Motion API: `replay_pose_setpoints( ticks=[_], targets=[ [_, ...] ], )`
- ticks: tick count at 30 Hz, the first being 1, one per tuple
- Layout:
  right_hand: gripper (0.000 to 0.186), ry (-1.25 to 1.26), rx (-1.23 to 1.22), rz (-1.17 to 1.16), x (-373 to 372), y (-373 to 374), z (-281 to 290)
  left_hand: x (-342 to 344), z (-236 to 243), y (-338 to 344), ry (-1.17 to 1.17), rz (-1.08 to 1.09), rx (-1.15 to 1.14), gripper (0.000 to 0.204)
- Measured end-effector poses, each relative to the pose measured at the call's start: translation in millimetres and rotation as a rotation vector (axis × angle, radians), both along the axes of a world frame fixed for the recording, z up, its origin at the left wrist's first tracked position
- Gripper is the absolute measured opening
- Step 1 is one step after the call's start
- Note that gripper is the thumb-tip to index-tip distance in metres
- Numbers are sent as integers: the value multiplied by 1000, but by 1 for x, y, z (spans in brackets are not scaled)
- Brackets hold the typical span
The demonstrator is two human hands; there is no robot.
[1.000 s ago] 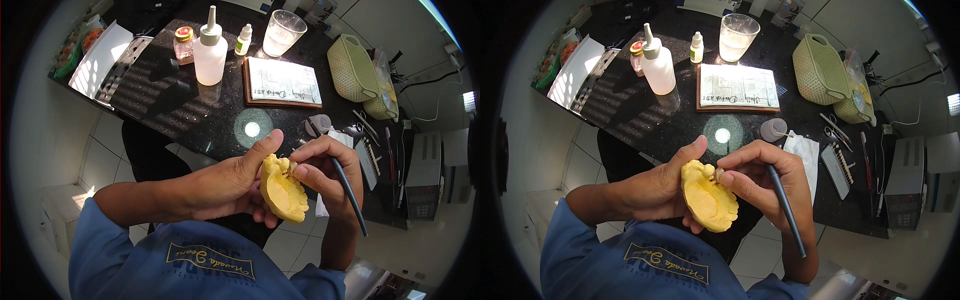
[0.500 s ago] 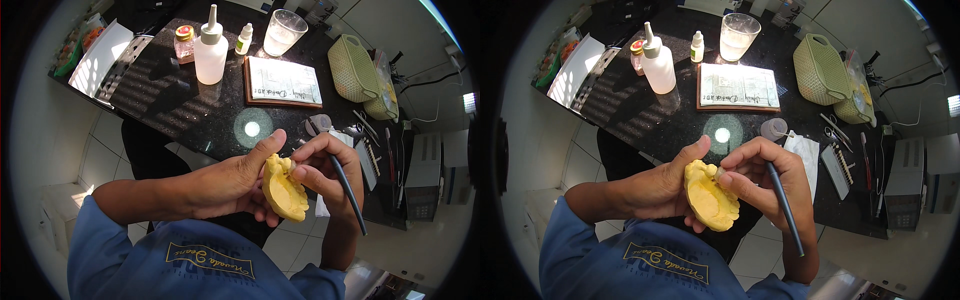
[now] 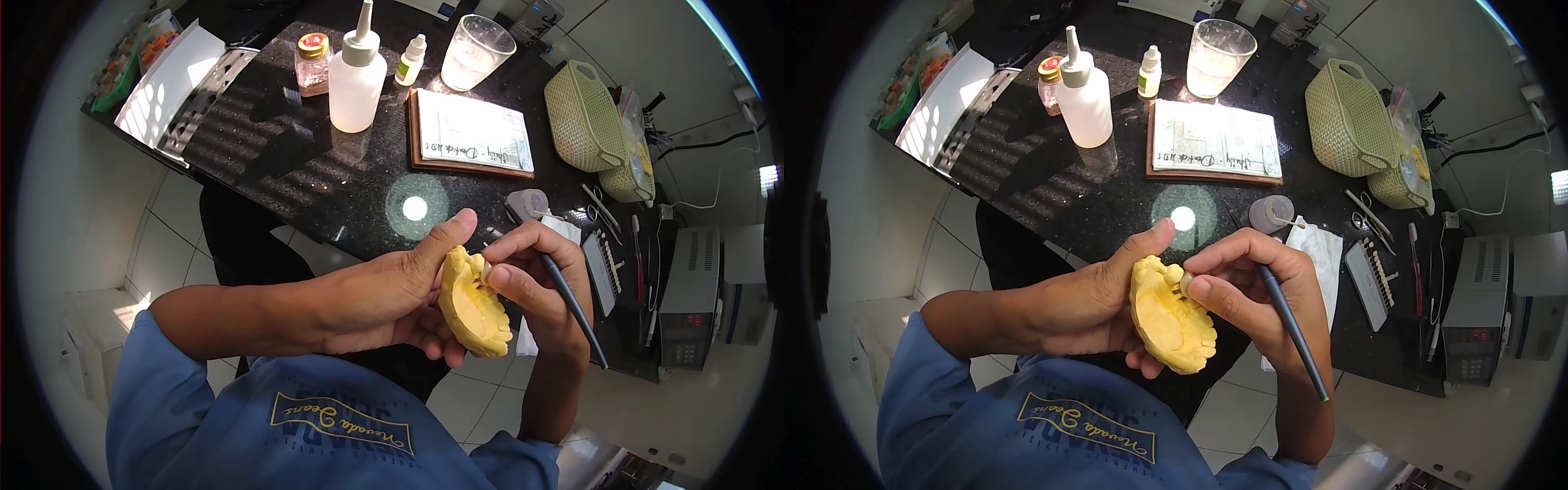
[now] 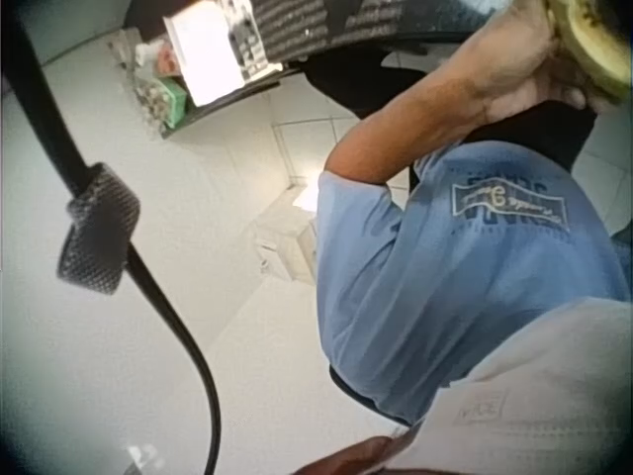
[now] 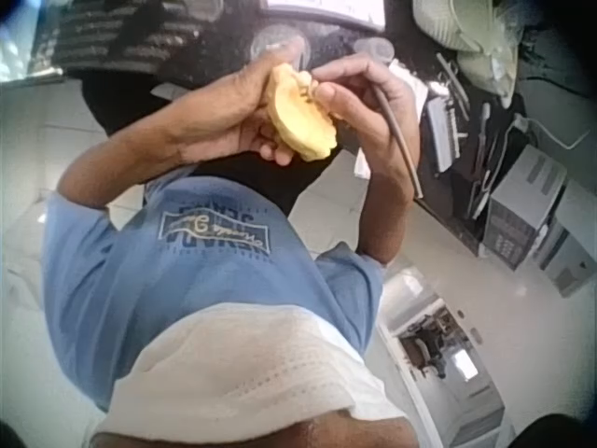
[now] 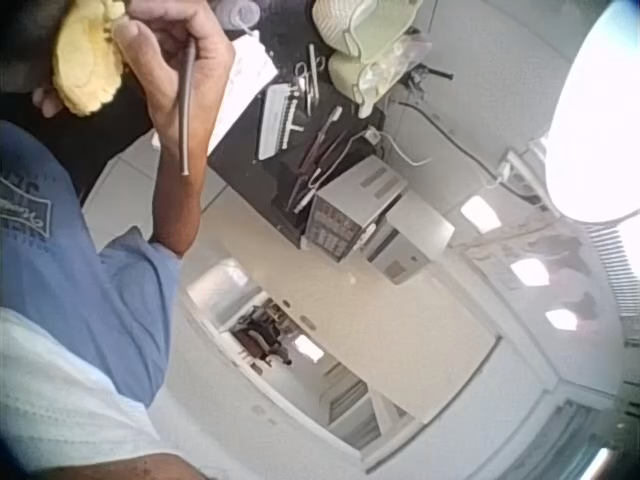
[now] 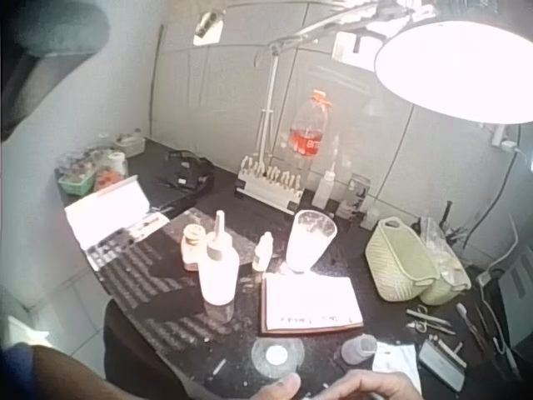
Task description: Applying and shaping porcelain paste onto a dental bridge using a fine brush and water.
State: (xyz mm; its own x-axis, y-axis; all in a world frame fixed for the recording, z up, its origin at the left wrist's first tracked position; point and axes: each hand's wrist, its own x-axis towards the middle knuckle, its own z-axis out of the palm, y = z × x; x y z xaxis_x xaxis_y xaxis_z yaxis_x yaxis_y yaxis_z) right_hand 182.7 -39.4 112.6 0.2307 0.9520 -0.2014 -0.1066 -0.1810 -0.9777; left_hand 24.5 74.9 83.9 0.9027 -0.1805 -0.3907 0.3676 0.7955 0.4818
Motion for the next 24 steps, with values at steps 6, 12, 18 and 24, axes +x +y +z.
replay_pose_setpoints(
  ticks=[6,12,18,24],
  targets=[
    [16,0,23,-17,-2,0,-3,0,-2,0,0,11,-15,84],
    [16,20,36,-15,-1,0,-6,1,0,1,28,-6,-3,85],
    [15,3,58,2,-1,1,-7,-1,-4,3,-53,-43,-4,79],
    [14,-31,74,7,-2,1,-6,0,-6,3,-56,-31,1,79]
  ],
)
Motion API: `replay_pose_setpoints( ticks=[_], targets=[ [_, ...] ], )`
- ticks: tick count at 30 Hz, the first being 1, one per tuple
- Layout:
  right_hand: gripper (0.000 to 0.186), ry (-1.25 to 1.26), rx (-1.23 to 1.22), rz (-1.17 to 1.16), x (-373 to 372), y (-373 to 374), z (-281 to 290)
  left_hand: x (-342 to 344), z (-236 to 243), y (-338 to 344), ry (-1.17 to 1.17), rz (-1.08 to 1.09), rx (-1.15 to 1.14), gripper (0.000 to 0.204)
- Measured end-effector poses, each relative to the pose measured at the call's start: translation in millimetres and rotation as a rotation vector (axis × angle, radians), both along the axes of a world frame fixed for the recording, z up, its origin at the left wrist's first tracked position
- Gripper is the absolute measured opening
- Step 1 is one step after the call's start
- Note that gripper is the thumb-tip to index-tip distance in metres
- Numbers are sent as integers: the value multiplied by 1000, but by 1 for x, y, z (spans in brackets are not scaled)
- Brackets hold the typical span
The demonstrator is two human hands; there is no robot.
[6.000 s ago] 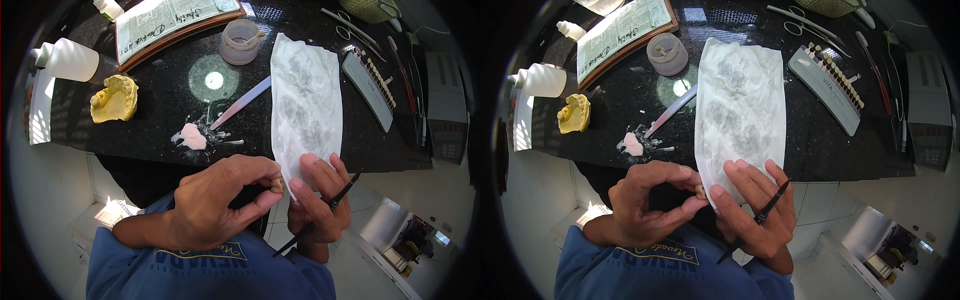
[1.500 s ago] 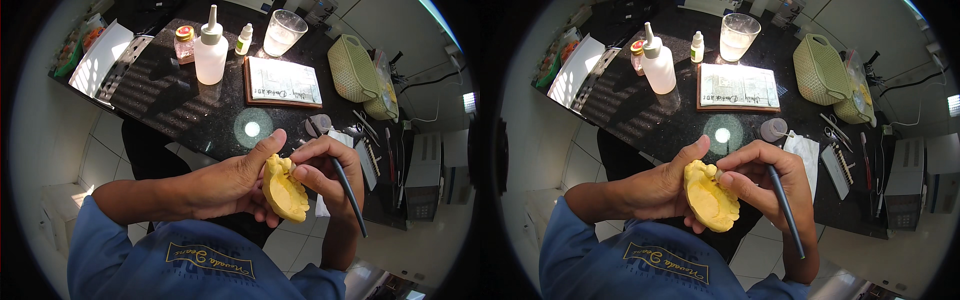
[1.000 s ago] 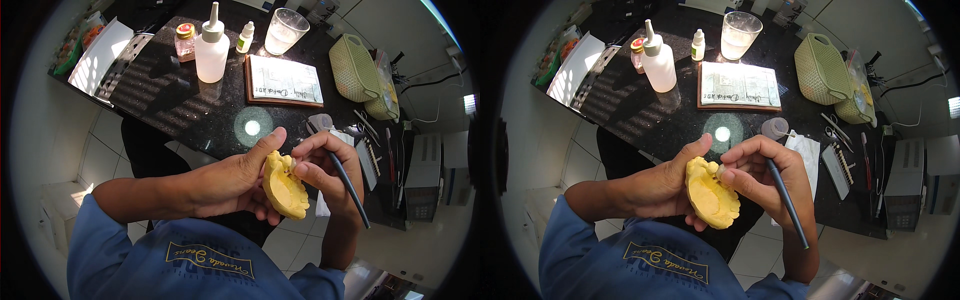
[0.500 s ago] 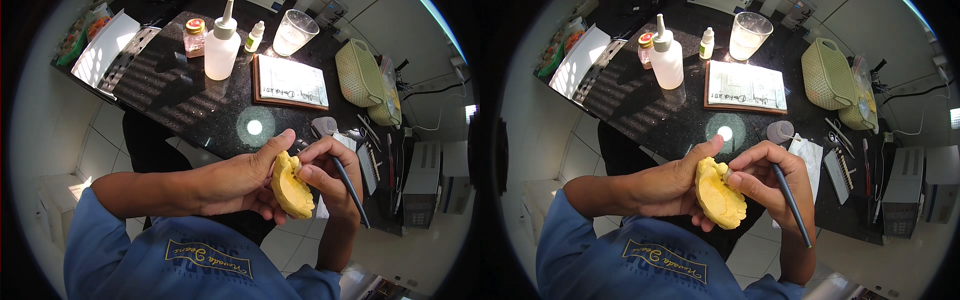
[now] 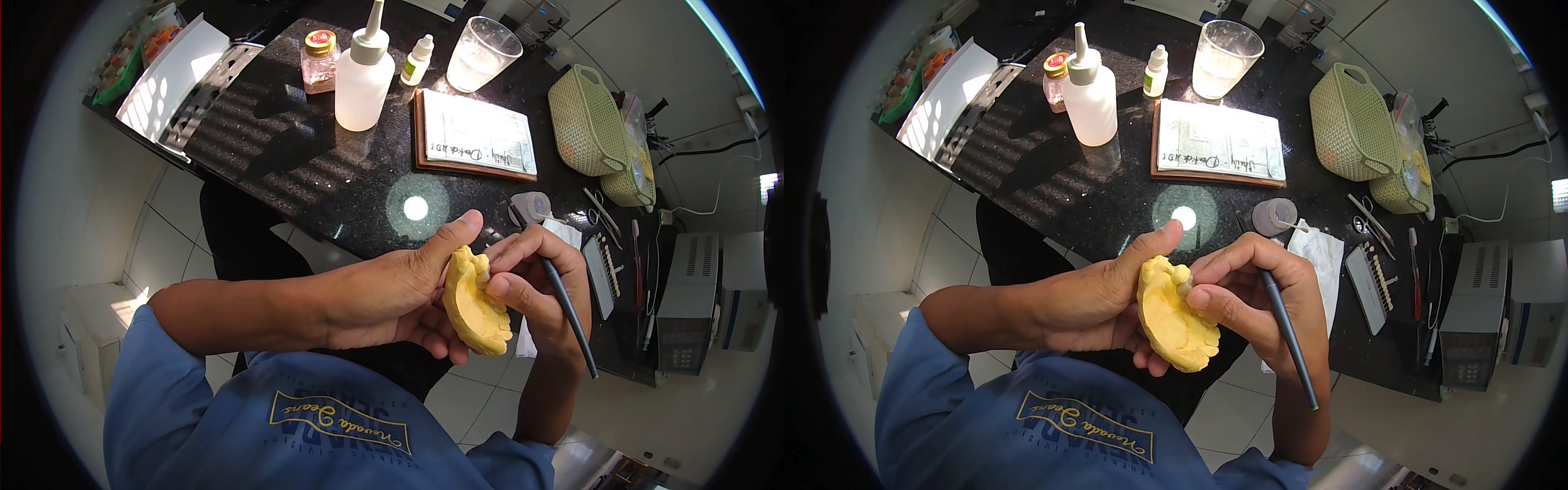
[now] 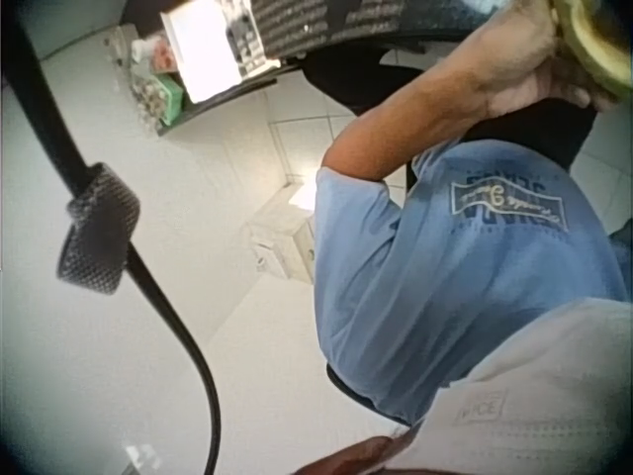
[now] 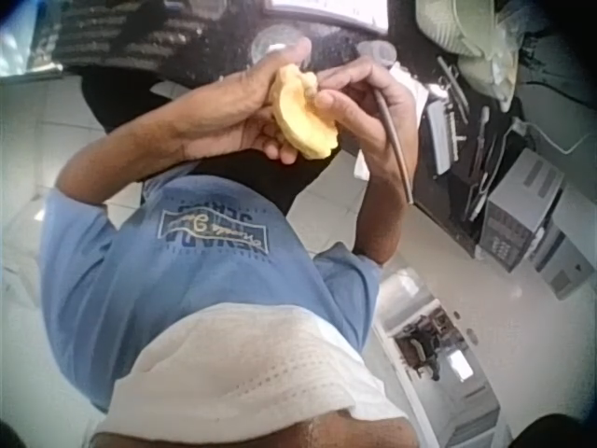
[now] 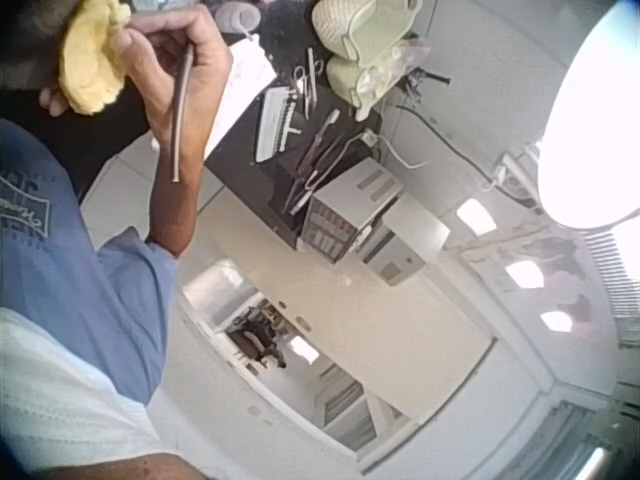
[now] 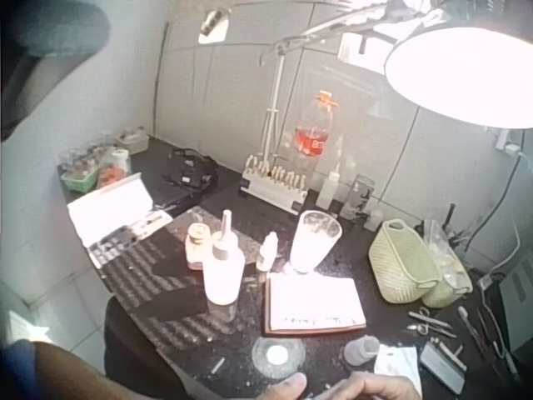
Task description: Applying and shaping porcelain paste onto a dental bridge using a fine brush and water.
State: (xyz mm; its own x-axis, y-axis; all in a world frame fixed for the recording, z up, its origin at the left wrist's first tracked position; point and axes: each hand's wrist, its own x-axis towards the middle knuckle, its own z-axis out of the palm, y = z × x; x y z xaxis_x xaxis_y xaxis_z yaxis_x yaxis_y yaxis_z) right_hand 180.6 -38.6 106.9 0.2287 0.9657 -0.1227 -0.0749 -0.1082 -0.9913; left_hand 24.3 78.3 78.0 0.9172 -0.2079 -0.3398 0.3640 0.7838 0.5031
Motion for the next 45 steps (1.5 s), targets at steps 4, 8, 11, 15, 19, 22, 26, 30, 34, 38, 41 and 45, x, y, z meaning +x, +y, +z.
replay_pose_setpoints(
  ticks=[4,8,11,15,19,22,26,30,34,38,41,45],
  targets=[
    [14,17,-29,-91,0,1,2,1,1,0,23,11,-16,79],
    [13,-31,-30,-84,-2,1,2,0,0,-2,47,19,-49,81],
    [12,-79,-43,-49,-1,0,2,1,2,-2,78,33,-31,82],
    [11,-95,1,-8,0,0,1,1,2,-3,93,44,-6,82],
    [13,-106,20,5,2,0,-1,2,0,-3,72,41,-11,82],
    [15,-230,51,2,5,-2,-2,3,-4,-3,39,45,-12,80],
    [19,-212,19,-151,-4,-6,1,3,-2,-4,42,104,-35,69],
    [26,-455,88,-322,-13,-19,-2,0,-2,-5,34,234,-41,61],
    [28,-733,111,-331,-21,-23,-12,-1,-7,-8,-1,304,45,64],
    [24,-868,164,-410,-29,-21,-20,1,-16,-11,-154,370,229,58],
    [22,-901,230,-453,-34,-17,-24,-1,-13,-18,-200,409,617,50],
    [23,-947,398,-468,-35,-15,-34,-1,-22,-20,-277,576,970,44]
  ],
)
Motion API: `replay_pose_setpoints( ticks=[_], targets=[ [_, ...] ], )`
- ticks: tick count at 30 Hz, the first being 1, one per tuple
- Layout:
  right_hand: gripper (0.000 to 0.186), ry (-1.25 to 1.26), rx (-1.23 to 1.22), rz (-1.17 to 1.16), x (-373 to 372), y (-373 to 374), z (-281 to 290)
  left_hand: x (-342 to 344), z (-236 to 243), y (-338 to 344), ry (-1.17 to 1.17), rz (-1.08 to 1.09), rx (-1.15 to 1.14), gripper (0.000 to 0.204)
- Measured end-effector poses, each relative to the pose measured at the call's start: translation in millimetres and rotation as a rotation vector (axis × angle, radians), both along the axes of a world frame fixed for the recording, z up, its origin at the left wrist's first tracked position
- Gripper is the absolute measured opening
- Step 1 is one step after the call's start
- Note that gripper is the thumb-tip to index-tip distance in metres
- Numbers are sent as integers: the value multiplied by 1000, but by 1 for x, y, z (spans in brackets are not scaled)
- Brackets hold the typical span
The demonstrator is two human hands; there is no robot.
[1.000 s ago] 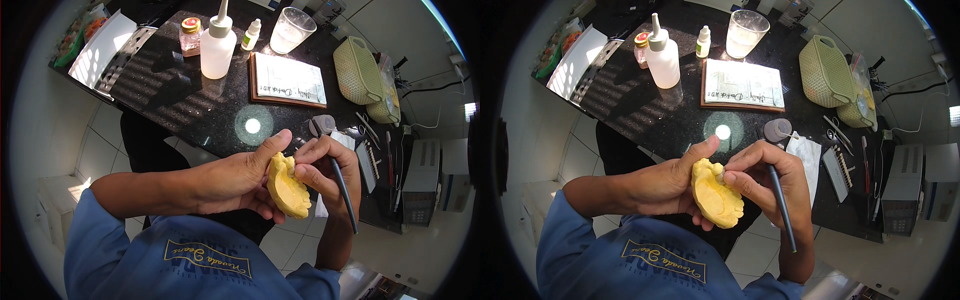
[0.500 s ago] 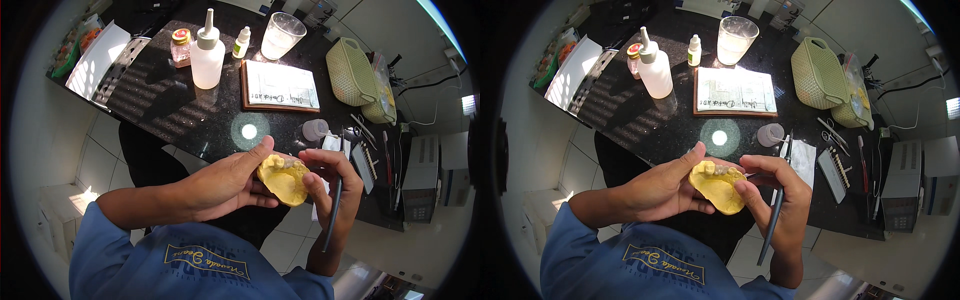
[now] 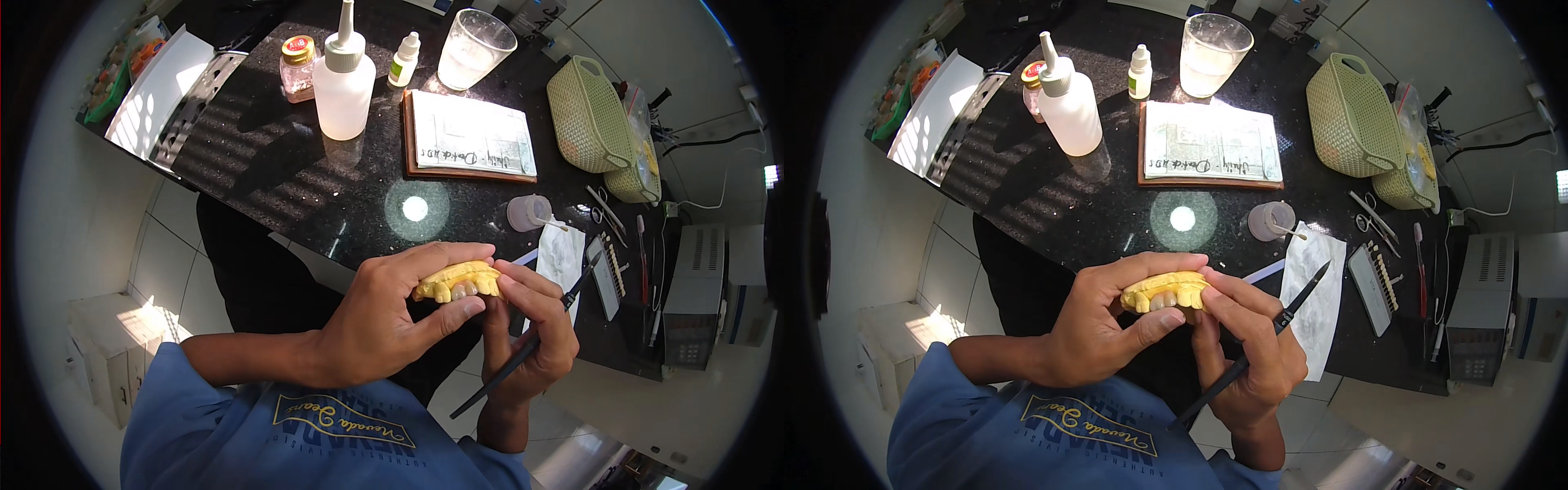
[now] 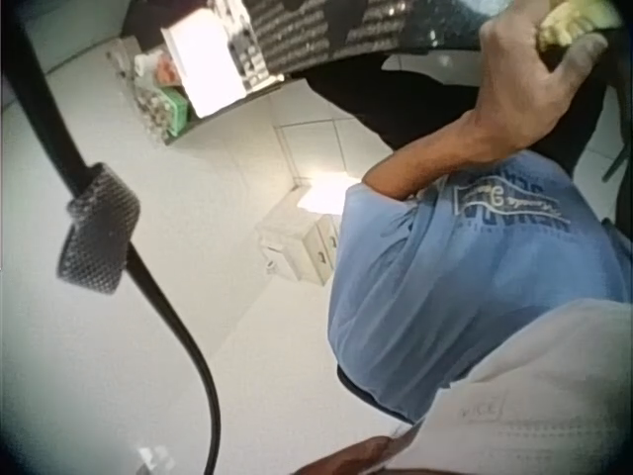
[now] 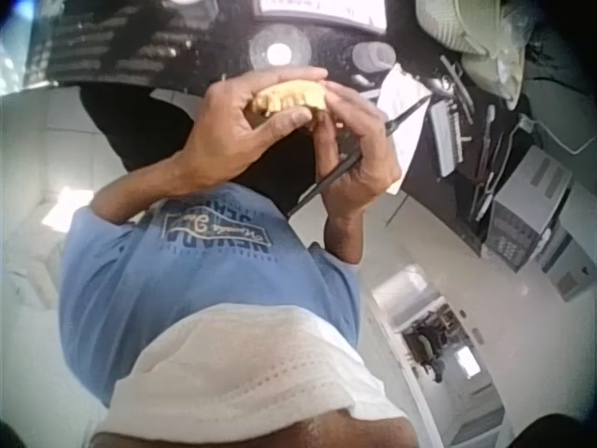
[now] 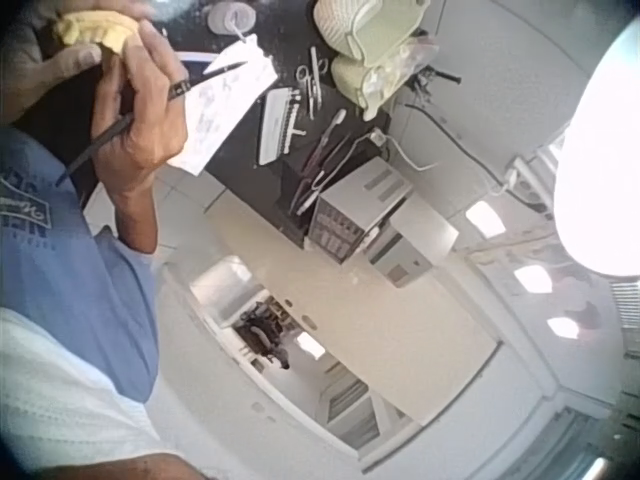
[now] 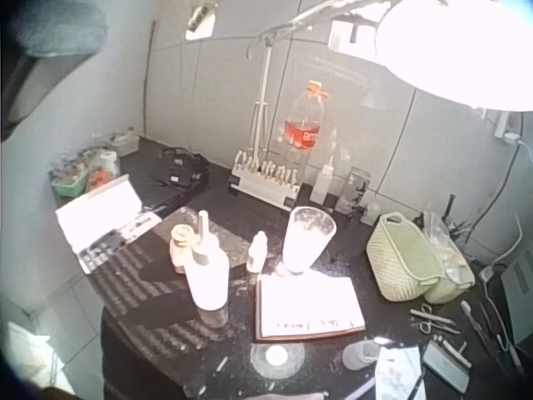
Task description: Applying and shaping porcelain paste onto a dental bridge using a fine brush and water.
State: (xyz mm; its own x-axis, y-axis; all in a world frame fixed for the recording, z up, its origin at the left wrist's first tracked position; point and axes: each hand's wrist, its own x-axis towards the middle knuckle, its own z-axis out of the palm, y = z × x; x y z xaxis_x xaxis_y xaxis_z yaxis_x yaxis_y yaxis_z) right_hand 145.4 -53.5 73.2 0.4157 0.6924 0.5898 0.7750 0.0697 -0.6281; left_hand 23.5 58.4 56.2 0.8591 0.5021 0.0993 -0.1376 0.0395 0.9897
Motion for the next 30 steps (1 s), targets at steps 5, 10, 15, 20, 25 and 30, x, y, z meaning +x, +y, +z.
replay_pose_setpoints(
  ticks=[5,10,15,20,25,30],
  targets=[
    [24,25,25,20,-2,-1,-12,1,-14,2,-140,134,321,44],
    [23,23,74,33,-2,0,-20,2,-17,5,-192,164,471,47],
    [26,-8,138,65,1,0,-28,5,-19,5,-221,187,441,47],
    [27,29,118,42,4,2,-32,8,-18,12,-215,178,519,46],
    [22,-25,50,39,9,-1,-32,10,-18,17,-217,195,625,46],
    [56,255,134,7,6,-30,-35,12,-19,23,-172,245,685,51]
  ],
)
